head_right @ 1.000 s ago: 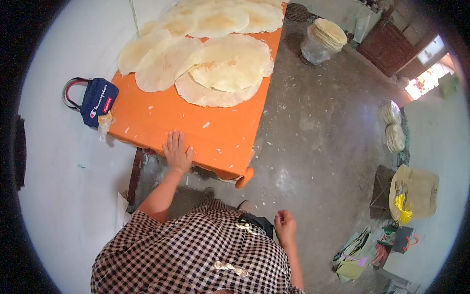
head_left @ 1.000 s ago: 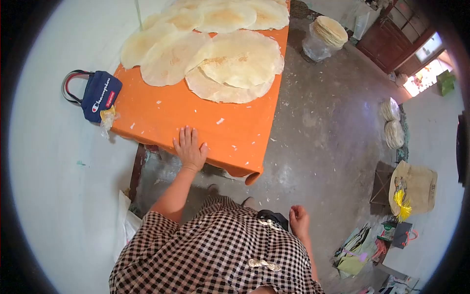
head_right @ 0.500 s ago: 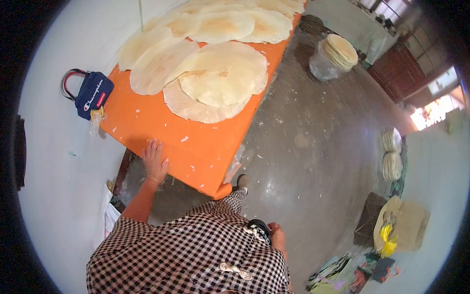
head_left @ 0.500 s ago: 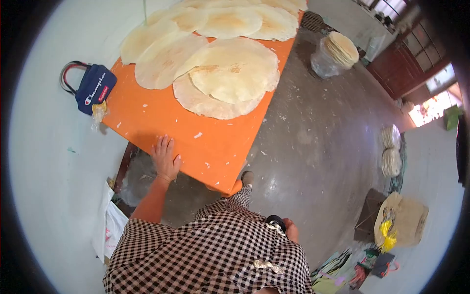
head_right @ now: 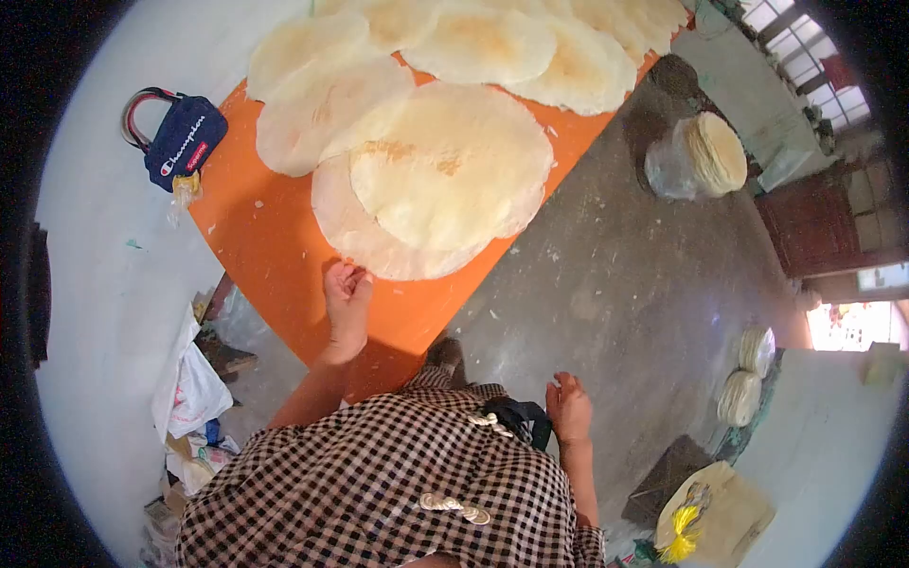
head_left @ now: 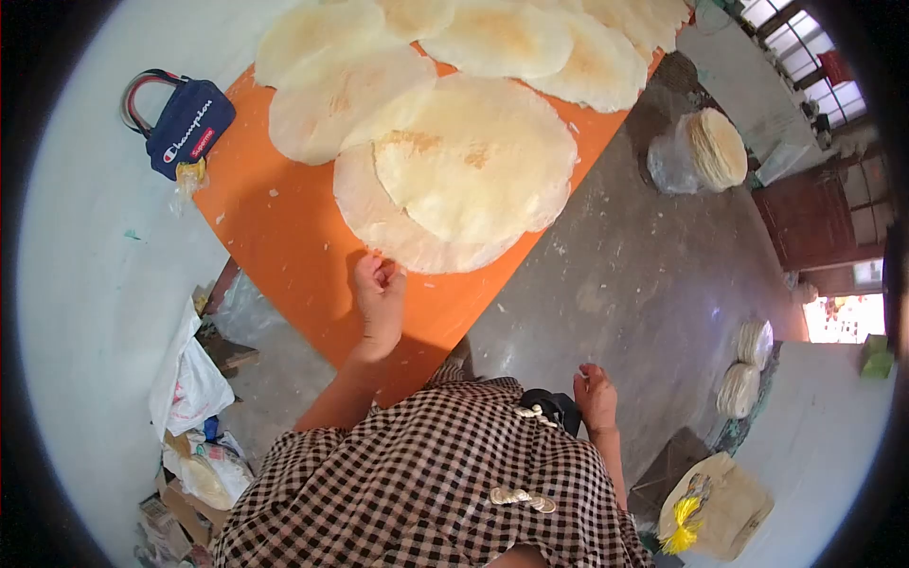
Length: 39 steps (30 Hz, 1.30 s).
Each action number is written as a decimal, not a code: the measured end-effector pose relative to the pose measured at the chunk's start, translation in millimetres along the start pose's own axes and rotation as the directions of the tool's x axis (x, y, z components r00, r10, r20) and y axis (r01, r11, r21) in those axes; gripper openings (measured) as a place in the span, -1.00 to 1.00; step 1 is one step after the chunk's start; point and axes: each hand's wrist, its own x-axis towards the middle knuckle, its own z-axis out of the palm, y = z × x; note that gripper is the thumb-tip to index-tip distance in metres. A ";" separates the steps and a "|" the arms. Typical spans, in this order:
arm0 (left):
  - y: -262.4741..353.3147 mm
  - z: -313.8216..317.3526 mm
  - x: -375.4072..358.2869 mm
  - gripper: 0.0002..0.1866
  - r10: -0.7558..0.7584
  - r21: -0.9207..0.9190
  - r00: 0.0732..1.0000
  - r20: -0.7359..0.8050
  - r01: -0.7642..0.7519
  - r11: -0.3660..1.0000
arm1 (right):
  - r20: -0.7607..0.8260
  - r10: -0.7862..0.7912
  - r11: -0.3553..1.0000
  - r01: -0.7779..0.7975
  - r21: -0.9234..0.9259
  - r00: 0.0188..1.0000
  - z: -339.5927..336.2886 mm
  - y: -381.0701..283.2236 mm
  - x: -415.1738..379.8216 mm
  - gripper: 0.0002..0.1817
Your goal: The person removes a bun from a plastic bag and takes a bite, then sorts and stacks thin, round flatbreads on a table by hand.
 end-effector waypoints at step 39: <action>308.6 2.8 -46.4 -0.55 0.090 -0.211 0.933 -0.349 -0.172 0.962 | 0.139 -0.612 0.287 0.055 0.956 0.778 -212.4 -200.3 339.0 -0.62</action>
